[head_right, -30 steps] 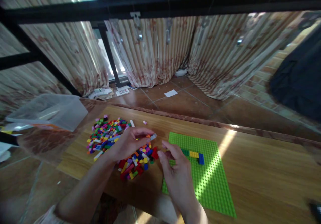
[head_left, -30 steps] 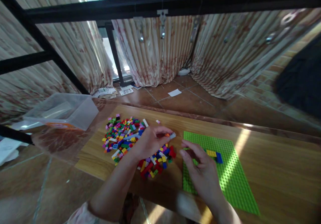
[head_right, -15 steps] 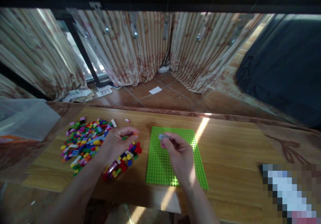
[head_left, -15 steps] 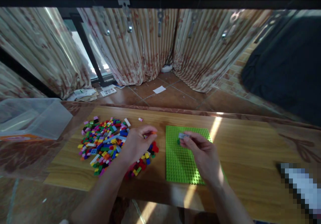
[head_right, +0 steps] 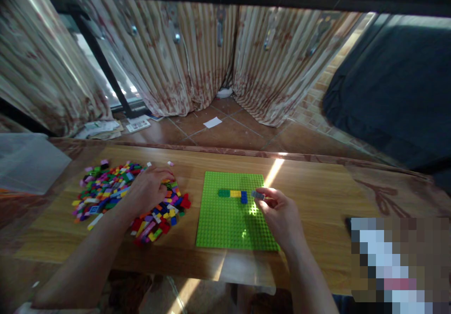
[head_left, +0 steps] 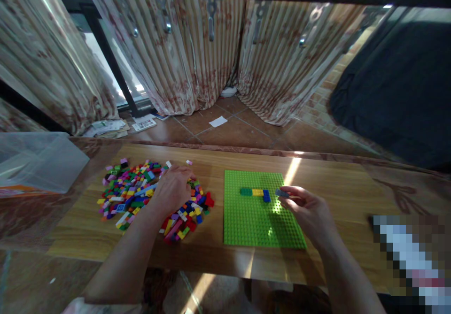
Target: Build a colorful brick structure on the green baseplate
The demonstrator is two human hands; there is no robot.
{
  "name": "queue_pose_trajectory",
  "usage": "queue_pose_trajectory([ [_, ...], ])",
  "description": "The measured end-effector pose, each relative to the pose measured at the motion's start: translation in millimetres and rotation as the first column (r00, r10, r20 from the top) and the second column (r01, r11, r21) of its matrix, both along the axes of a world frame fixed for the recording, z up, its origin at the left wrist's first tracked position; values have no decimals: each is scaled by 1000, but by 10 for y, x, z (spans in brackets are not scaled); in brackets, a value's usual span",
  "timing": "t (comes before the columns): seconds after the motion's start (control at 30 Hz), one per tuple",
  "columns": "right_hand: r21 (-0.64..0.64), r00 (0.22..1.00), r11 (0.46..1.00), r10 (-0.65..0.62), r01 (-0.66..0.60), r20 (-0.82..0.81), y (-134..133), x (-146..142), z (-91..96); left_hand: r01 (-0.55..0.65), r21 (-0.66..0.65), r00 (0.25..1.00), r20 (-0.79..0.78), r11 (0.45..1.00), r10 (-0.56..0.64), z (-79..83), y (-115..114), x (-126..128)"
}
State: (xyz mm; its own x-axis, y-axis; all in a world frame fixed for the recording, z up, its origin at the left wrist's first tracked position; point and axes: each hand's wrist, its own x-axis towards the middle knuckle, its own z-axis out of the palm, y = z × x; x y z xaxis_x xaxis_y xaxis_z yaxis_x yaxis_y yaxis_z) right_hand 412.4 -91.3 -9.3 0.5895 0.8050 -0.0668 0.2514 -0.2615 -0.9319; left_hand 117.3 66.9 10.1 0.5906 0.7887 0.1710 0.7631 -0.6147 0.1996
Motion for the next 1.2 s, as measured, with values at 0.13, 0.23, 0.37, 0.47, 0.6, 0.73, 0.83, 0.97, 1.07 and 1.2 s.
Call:
queue_pose_trajectory([
  [0.13,-153,975,987,72,-40,212,-37,34,-13,-17,1,1000,6,1000,17,-32,43,-9],
  [0.23,-248,913,968,121,-23,389,-68,55,-9,-9,34,998,67,999,6,-52,53,15],
  [0.37,-289,824,957,185,-28,536,-106,53,-15,-5,92,983,183,996,-12,-24,15,86],
  [0.47,-280,756,959,218,-48,617,-119,23,-18,21,124,955,290,992,-57,26,-75,186],
  [0.6,-329,726,943,262,-52,636,-119,-25,6,146,121,899,399,982,-183,35,-302,380],
  [0.73,-384,758,919,314,-91,571,-122,-102,40,304,27,871,398,952,-289,-65,-594,596],
  [0.83,-391,765,918,301,-70,570,-116,-186,39,413,-14,854,352,910,-382,-152,-779,735],
  [0.97,-368,757,929,258,-25,600,-94,-259,10,486,-65,854,248,872,-457,-213,-921,849],
  [1.07,-351,758,936,236,-9,609,-78,-258,-21,486,-80,864,195,871,-464,-242,-966,884],
  [1.2,-314,764,949,210,-11,610,-66,-250,-62,468,-75,877,158,880,-453,-266,-993,897],
])
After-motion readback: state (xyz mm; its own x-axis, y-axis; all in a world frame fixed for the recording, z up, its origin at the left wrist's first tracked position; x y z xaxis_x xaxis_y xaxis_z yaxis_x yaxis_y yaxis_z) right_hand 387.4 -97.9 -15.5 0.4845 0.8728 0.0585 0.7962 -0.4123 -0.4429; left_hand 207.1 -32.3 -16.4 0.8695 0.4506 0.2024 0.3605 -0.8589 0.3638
